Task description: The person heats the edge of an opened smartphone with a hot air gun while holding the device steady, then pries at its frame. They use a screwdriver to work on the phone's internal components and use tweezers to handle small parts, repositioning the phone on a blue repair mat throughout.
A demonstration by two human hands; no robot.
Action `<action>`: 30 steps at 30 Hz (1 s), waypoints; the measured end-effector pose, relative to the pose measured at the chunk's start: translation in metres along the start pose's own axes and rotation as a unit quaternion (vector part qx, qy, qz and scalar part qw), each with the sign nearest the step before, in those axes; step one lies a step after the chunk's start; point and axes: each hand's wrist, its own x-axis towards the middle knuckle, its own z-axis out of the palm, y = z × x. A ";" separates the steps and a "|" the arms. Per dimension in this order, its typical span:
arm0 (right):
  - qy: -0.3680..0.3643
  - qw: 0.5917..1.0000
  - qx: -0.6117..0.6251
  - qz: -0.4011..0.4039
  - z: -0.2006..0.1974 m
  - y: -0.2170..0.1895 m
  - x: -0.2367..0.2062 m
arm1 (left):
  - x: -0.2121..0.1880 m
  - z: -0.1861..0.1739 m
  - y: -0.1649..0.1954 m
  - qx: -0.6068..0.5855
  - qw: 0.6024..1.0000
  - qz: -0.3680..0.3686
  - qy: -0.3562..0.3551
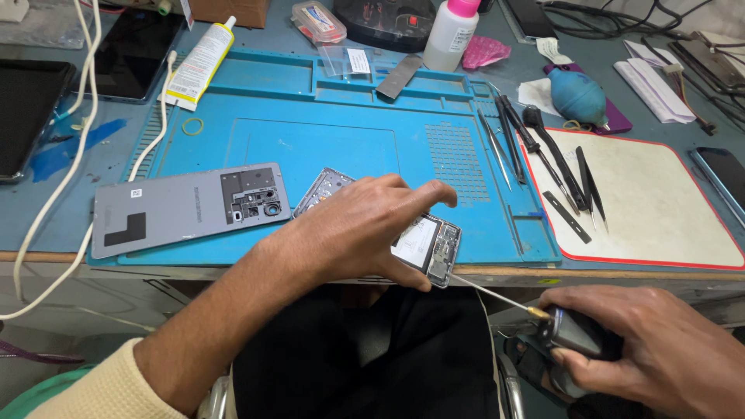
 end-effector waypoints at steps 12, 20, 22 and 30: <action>0.124 0.989 0.080 0.012 0.024 0.007 -0.008 | -0.002 0.024 0.011 0.114 0.989 -0.063 0.070; 0.128 0.978 0.166 0.019 0.079 -0.002 -0.011 | -0.020 -0.003 0.006 0.055 0.996 -0.049 0.048; 0.143 0.974 0.174 0.012 0.089 -0.002 -0.011 | -0.022 -0.009 0.005 0.042 0.994 -0.101 0.001; 0.157 0.975 0.151 0.047 0.102 -0.001 -0.011 | -0.021 -0.005 0.017 0.081 0.992 -0.079 0.052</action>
